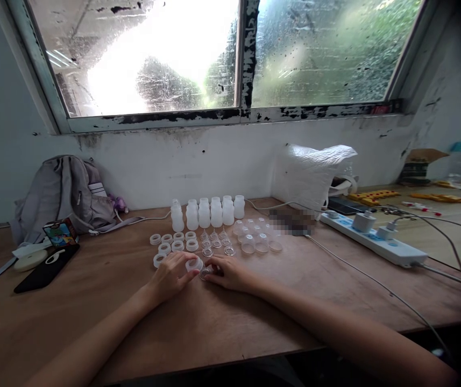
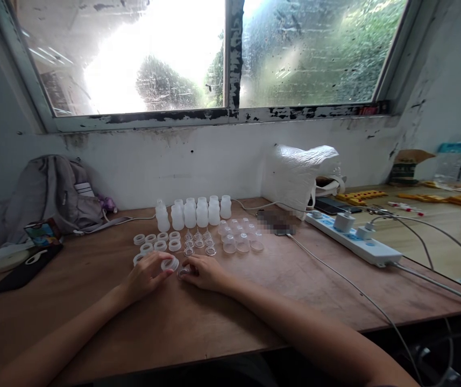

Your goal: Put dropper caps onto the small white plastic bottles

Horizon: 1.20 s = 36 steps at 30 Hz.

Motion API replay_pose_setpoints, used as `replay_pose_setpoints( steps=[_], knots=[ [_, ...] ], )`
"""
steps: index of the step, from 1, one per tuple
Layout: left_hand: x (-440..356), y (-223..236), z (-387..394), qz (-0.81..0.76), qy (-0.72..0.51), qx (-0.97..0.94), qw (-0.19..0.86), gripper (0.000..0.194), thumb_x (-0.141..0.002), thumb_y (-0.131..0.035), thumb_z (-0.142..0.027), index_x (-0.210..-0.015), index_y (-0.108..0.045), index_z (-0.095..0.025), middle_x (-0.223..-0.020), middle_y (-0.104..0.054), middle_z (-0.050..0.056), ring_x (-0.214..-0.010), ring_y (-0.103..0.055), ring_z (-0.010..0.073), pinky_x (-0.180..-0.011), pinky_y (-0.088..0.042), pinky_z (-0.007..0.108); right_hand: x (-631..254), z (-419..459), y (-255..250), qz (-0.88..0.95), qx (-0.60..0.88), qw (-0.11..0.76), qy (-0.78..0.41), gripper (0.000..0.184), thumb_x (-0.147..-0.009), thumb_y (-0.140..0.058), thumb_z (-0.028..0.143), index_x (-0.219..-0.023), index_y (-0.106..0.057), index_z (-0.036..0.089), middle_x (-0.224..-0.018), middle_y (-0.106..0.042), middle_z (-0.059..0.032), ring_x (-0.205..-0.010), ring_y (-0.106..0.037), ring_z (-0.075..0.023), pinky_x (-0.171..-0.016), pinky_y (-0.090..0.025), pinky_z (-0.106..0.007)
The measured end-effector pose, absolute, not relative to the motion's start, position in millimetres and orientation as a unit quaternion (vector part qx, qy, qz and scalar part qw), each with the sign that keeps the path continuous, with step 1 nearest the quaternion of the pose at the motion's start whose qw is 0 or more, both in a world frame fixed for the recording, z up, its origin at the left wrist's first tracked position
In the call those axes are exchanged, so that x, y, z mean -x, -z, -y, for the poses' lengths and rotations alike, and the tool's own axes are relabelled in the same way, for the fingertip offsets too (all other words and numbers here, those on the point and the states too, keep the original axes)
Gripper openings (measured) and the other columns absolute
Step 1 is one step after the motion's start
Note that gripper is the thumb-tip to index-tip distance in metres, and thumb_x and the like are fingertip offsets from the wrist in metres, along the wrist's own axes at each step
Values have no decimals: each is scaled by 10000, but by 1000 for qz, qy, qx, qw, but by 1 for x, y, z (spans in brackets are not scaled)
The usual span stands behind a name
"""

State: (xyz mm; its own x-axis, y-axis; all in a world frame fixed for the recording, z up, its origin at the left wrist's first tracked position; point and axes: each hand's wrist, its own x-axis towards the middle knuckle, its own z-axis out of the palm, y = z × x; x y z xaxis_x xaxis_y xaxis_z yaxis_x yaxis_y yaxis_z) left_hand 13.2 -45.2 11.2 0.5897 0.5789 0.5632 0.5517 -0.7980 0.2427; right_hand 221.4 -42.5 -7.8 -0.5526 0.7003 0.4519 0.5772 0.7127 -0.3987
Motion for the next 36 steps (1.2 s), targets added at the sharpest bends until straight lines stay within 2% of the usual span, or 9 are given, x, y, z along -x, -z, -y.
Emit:
replay_pose_setpoints(
  steps=[6, 10, 14, 19, 23, 25, 28, 32, 36],
  knots=[
    [-31, -8, 54, -358, -387, -842, 116, 242, -816, -415, -335, -1034, -458, -241, -1007, -545, 32, -953, -490, 168, -839, -392, 313, -226, 35, 8, 819, 376, 401, -164, 213, -740, -412, 145, -851, -587, 192, -630, -541, -4, -566, -472, -113, -555, -357, -222],
    [-35, -4, 49, -359, -372, -840, 164, 315, -788, -463, -346, -1082, -421, -241, -1044, -531, 44, -977, -487, 180, -849, -392, 335, -227, 34, 6, 791, 396, 430, -181, 208, -719, -428, 136, -830, -595, 189, -604, -529, 5, -532, -456, -106, -540, -359, -224],
    [-36, 3, 43, -352, -308, -865, 183, 373, -734, -535, -365, -1070, -435, -237, -1050, -535, 56, -984, -494, 194, -849, -392, 349, -226, 33, 7, 784, 403, 432, -190, 192, -723, -436, 148, -825, -593, 189, -610, -533, 2, -534, -455, -107, -535, -362, -225],
    [-35, 8, 40, -361, -263, -885, 133, 467, -696, -559, -423, -1100, -431, -226, -1079, -523, 66, -1022, -458, 211, -873, -359, 373, -226, 39, 6, 818, 379, 401, -164, 189, -736, -454, 181, -871, -584, 202, -643, -528, -4, -560, -454, -109, -548, -364, -223],
    [-32, 10, 39, -371, -259, -884, 115, 459, -691, -550, -450, -1077, -454, -221, -1061, -529, 65, -1011, -463, 215, -862, -364, 379, -222, 41, 6, 855, 354, 353, -136, 174, -743, -490, 251, -877, -598, 224, -716, -548, -17, -601, -470, -115, -576, -370, -230],
    [-32, 10, 39, -370, -259, -886, 105, 415, -698, -545, -439, -1043, -482, -218, -1023, -546, 62, -988, -478, 215, -852, -371, 375, -220, 40, 6, 855, 357, 345, -152, 151, -744, -502, 291, -824, -612, 224, -676, -545, -8, -576, -460, -109, -553, -364, -222],
    [-32, 10, 40, -360, -265, -889, 96, 367, -726, -523, -407, -1036, -490, -211, -999, -556, 70, -966, -488, 216, -845, -371, 375, -218, 38, 4, 834, 356, 364, -212, 162, -725, -530, 344, -722, -605, 200, -595, -513, 10, -527, -430, -92, -496, -342, -201],
    [-32, 5, 46, -345, -304, -885, 74, 400, -732, -520, -392, -1083, -443, -218, -1028, -542, 71, -971, -480, 217, -838, -374, 372, -219, 38, 1, 743, 358, 405, -394, 251, -726, -510, 420, -736, -549, 172, -548, -478, 38, -425, -397, -60, -393, -286, -171],
    [-32, 0, 50, -342, -321, -882, 55, 181, -794, -435, -316, -928, -502, -213, -856, -586, 33, -831, -527, 183, -773, -396, 334, -219, 39, -1, 667, 339, 391, -536, 287, -742, -477, 441, -731, -519, 157, -485, -455, 57, -342, -390, -44, -342, -261, -158]
  ],
)
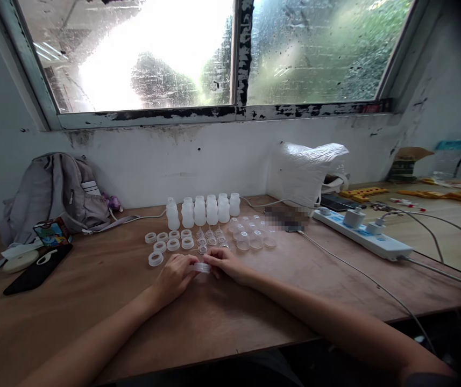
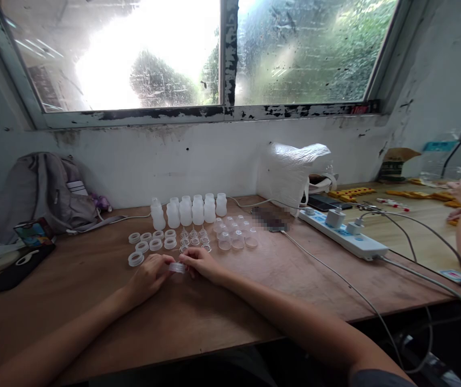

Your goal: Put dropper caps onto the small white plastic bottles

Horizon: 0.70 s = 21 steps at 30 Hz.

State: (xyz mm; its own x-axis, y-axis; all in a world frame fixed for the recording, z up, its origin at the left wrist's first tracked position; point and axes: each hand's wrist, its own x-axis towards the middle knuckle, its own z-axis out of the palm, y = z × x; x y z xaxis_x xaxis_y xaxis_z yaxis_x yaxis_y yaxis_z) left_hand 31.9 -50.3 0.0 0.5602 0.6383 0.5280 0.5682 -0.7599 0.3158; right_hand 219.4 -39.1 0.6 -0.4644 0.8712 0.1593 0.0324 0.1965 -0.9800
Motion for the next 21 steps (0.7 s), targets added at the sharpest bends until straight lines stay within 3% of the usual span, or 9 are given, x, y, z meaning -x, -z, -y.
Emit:
replay_pose_setpoints(
  steps=[6, 10, 16, 21],
  knots=[
    [-35, -4, 55, -416, -359, -818, 170, 200, -796, -415, -382, -835, -498, -205, -710, -578, -10, -637, -546, 129, -577, -420, 234, -218, 50, -6, 662, 320, 416, -535, 354, -746, -480, 420, -1035, -440, 221, -660, -554, 41, -372, -477, -56, -356, -354, -169],
    [-38, -6, 51, -440, -366, -788, 227, 250, -791, -401, -414, -862, -498, -194, -623, -553, -27, -537, -526, 113, -506, -399, 216, -215, 50, -2, 705, 340, 408, -470, 311, -711, -539, 368, -969, -486, 202, -641, -559, 41, -384, -483, -49, -357, -361, -154],
    [-54, -2, 34, -455, -355, -793, 194, 265, -759, -449, -348, -973, -478, -195, -695, -574, -9, -571, -526, 121, -566, -406, 233, -212, 20, 11, 685, 394, 400, -464, 190, -746, -450, 309, -858, -499, 163, -544, -516, 42, -323, -447, -62, -271, -314, -151],
    [-63, 0, 29, -456, -343, -796, 201, 253, -735, -473, -294, -969, -472, -197, -785, -592, 12, -655, -545, 136, -612, -412, 240, -215, 16, 10, 719, 427, 419, -353, 95, -720, -426, 189, -767, -505, 163, -528, -490, 47, -377, -439, -57, -356, -334, -159]
  ],
)
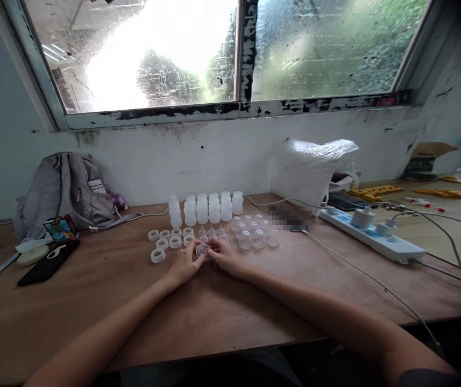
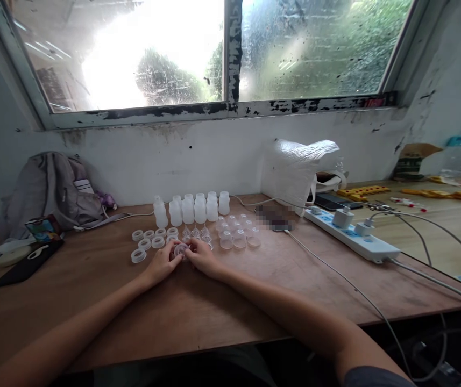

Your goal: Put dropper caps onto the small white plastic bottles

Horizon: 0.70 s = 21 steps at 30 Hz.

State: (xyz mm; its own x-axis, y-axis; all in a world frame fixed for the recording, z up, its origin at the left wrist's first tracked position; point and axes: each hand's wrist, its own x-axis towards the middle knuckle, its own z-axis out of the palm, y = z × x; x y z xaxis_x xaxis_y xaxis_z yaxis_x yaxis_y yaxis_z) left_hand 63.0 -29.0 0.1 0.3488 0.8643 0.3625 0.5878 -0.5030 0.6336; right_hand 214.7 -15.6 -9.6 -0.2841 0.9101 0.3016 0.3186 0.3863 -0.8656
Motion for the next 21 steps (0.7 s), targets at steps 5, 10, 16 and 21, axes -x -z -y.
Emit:
replay_pose_setpoints(
  steps=[5, 10, 16, 21],
  knots=[
    [-58, 0, 33, -437, -358, -782, 262, 274, -736, -464, -260, -1002, -443, -195, -777, -591, 9, -648, -549, 128, -593, -418, 230, -214, 26, 4, 769, 415, 427, -232, 121, -697, -444, 138, -780, -529, 162, -582, -508, 30, -504, -455, -71, -479, -354, -172],
    [-54, -2, 33, -436, -366, -777, 269, 272, -712, -469, -198, -983, -443, -188, -743, -580, -4, -628, -540, 117, -596, -418, 227, -213, 31, 4, 795, 387, 412, -221, 206, -682, -454, 121, -877, -499, 170, -650, -534, 29, -491, -450, -60, -492, -348, -170],
    [-56, -2, 35, -431, -351, -801, 222, 311, -695, -479, -180, -1004, -445, -186, -692, -563, -16, -559, -499, 103, -564, -396, 215, -210, 32, 1, 789, 422, 398, -203, 192, -658, -464, 108, -837, -470, 175, -582, -481, 50, -497, -439, -72, -492, -333, -176],
    [-57, 1, 36, -446, -336, -811, 175, 258, -704, -471, -198, -962, -475, -189, -627, -547, -22, -526, -491, 109, -534, -373, 210, -210, 32, 2, 789, 432, 390, -195, 175, -656, -463, 119, -817, -449, 186, -580, -458, 54, -521, -436, -81, -512, -329, -184]
  ],
)
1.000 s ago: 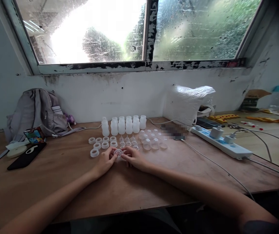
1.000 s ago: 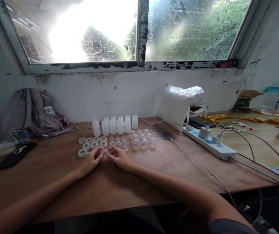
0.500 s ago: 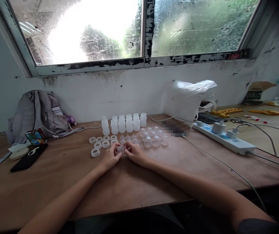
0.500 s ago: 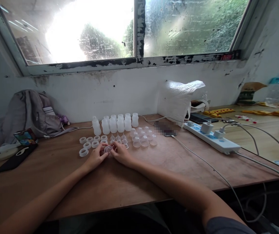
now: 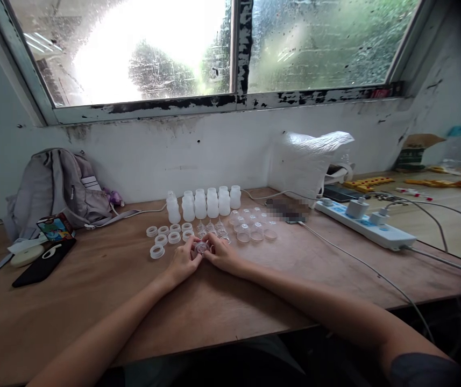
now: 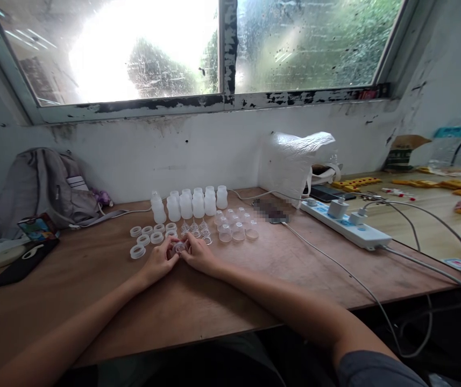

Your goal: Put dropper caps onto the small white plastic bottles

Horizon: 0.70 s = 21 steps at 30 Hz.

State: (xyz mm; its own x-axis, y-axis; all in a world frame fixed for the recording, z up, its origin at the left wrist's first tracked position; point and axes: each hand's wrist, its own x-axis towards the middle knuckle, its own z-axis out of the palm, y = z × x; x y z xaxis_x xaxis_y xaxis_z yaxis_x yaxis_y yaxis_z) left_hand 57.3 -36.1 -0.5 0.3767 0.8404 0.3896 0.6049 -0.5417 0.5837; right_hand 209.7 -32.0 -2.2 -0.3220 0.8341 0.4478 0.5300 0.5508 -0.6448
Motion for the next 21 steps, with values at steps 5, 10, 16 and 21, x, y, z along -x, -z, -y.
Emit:
replay_pose_setpoints(
  steps=[5, 10, 16, 21],
  knots=[
    [-58, -1, 38, -453, -329, -813, 159, 253, -713, -461, -200, -965, -477, -201, -675, -557, -9, -595, -528, 129, -566, -380, 218, -210, 32, 3, 789, 434, 391, -192, 182, -654, -469, 133, -821, -425, 190, -589, -439, 55, -534, -433, -87, -516, -328, -189],
    [-55, -3, 37, -450, -341, -807, 174, 287, -726, -435, -172, -1009, -450, -212, -735, -573, -6, -622, -530, 129, -600, -395, 227, -209, 33, 4, 791, 420, 398, -201, 181, -675, -441, 128, -842, -412, 193, -612, -455, 51, -501, -430, -75, -498, -333, -182],
    [-54, -2, 37, -455, -342, -806, 161, 319, -716, -440, -154, -1031, -444, -207, -774, -578, 6, -647, -537, 134, -608, -396, 229, -208, 32, 5, 786, 416, 406, -212, 204, -686, -449, 140, -882, -416, 188, -685, -509, 29, -491, -440, -66, -487, -335, -180],
    [-55, -3, 37, -455, -340, -804, 177, 332, -718, -444, -164, -1049, -443, -190, -725, -573, 6, -614, -527, 130, -600, -398, 226, -209, 30, 5, 777, 428, 408, -216, 207, -691, -451, 143, -893, -428, 183, -672, -506, 29, -502, -447, -70, -492, -337, -183]
  ],
)
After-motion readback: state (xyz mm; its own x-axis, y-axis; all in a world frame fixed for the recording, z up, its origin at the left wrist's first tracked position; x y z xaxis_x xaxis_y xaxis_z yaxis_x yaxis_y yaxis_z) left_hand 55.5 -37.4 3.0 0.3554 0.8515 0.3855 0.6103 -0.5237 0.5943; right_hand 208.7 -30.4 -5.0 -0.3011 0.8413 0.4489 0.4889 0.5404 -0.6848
